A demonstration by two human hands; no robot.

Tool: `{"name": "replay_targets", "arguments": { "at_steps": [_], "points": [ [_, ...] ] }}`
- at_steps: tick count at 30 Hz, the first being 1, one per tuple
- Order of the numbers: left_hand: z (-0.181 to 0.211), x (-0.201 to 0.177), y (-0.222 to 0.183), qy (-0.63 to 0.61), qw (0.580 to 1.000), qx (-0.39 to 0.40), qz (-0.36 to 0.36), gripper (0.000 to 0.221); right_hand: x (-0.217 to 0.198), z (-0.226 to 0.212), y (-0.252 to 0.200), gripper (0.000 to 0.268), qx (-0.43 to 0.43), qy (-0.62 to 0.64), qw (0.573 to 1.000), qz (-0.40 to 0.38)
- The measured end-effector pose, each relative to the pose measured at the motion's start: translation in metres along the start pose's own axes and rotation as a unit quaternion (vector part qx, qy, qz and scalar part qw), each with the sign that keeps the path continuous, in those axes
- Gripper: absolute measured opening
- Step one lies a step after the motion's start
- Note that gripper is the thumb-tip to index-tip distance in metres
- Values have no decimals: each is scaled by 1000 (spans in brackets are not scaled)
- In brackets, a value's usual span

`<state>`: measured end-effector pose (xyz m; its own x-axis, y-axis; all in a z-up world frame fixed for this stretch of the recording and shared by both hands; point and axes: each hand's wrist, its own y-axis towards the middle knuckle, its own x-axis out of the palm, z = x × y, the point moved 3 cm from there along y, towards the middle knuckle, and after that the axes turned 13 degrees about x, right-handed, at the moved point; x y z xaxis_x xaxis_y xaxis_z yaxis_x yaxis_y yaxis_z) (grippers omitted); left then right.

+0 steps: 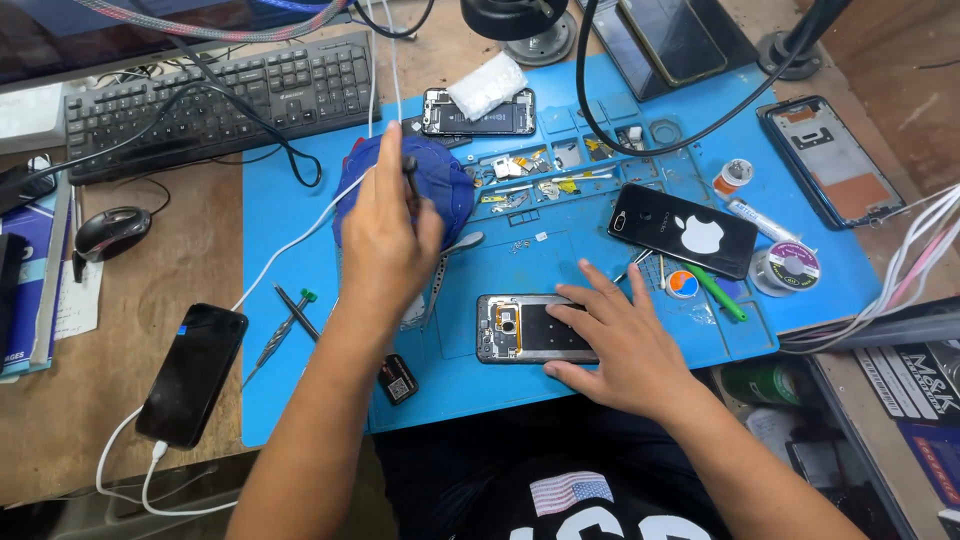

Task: The person works on a disassembled smartphone on a blue mat, using their hands to manipulate the internal components and casing. They handle the phone's screen assembly and battery, adjusting parts within the device's frame.

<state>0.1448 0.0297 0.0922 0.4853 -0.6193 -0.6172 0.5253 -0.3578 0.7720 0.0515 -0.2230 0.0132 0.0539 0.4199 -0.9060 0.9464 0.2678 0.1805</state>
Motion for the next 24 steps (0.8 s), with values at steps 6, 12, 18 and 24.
{"name": "replay_targets", "arguments": {
  "at_steps": [6, 12, 18, 24],
  "points": [
    [30, 50, -38, -159, 984, -73, -39, 70, -6, -3, 2, 58, 6, 10, 1000, -23],
    [23, 54, -30, -147, 979, -138, 9, 74, -10, -4, 3, 57, 12, 19, 999, -27],
    [16, 63, -36, -176, 974, -142, 24, 70, -12, -4, 3, 57, 18, 26, 999, -35],
    [52, 37, -39, -222, 970, -88, 39, 71, -4, 13, 6, 40, 59, 106, 991, 50]
  ]
}}
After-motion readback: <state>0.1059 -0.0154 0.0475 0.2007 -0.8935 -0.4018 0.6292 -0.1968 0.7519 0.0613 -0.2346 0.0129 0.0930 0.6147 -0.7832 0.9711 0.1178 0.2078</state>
